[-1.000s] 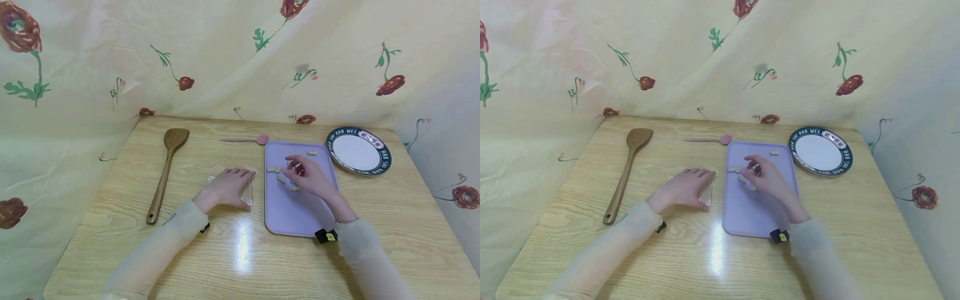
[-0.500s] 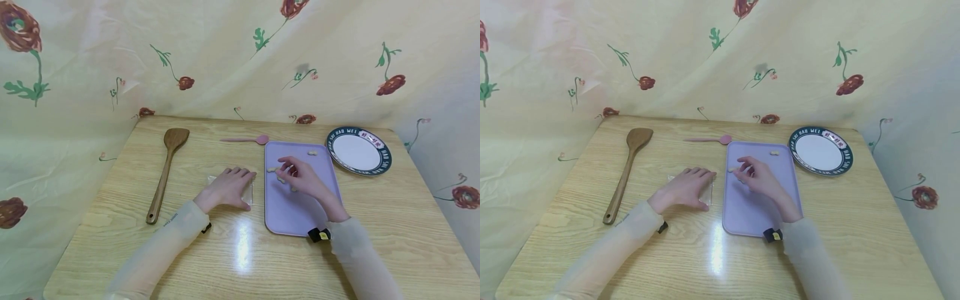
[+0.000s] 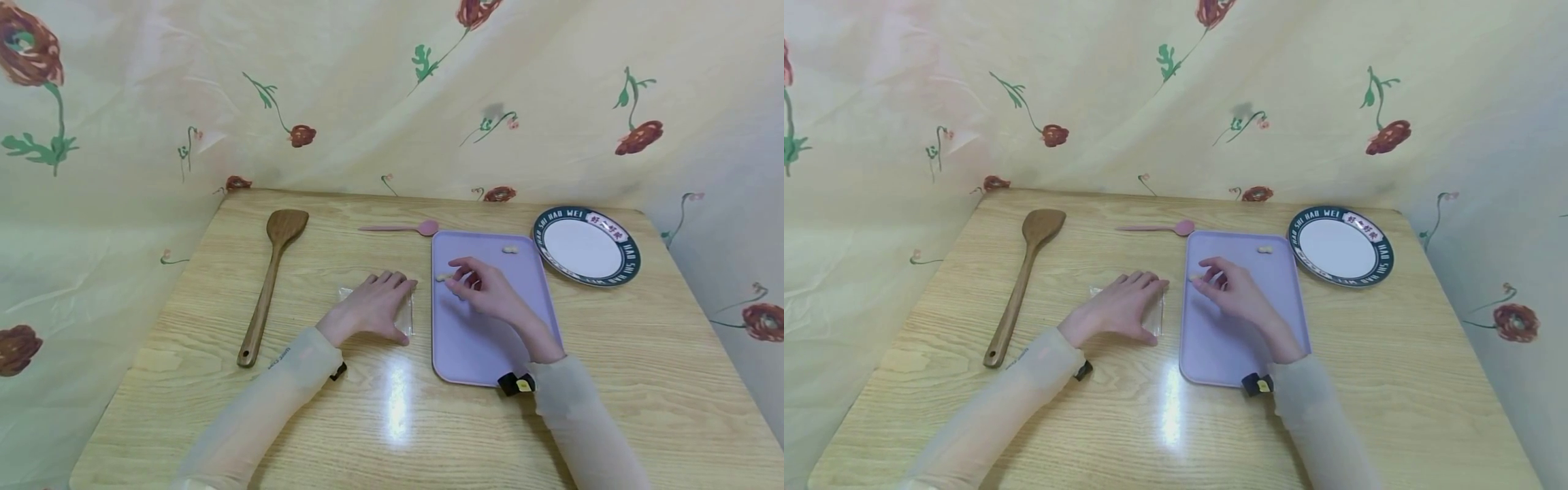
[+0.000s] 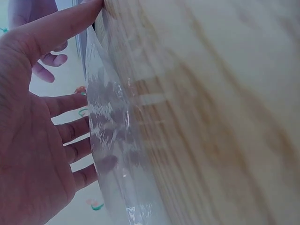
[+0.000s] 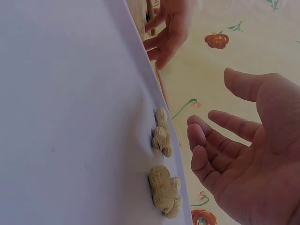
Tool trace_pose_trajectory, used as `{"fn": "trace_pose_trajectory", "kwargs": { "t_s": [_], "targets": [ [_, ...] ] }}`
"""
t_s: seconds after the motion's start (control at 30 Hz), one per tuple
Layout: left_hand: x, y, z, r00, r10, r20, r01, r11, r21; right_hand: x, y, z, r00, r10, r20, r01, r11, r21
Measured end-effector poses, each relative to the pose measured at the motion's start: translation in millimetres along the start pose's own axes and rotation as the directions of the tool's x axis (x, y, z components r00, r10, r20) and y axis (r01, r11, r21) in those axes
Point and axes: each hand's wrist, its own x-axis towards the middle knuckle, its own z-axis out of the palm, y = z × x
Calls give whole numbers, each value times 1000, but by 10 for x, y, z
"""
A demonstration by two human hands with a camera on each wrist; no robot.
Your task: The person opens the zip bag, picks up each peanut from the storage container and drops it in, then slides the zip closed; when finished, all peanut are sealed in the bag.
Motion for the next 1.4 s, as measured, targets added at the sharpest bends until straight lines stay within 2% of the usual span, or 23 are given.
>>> {"fn": "trace_pose_trajectory", "kwargs": {
  "t_s": [0.27,0.47,0.87,1.1,1.4],
  "targets": [
    [4,-3,-4,1000,4,1,-4,1000,-29,2,8,14,1000,12,-6,-12,1000,5],
    [2,-6,-28,1000,-7,-14,5,994,-112,-1,12,27,1000,20,-14,-20,1000,10],
    [-4,-13,-178,990,-28,-141,-8,969,-246,5,-36,16,999,27,-33,-27,1000,3],
    [19,8,-225,978,-9,-210,-47,964,-263,27,-86,39,998,28,-52,-26,999,39],
    [64,70,-227,967,4,-255,-75,960,-269,42,-177,106,997,74,-9,-72,991,113]
  ]
}}
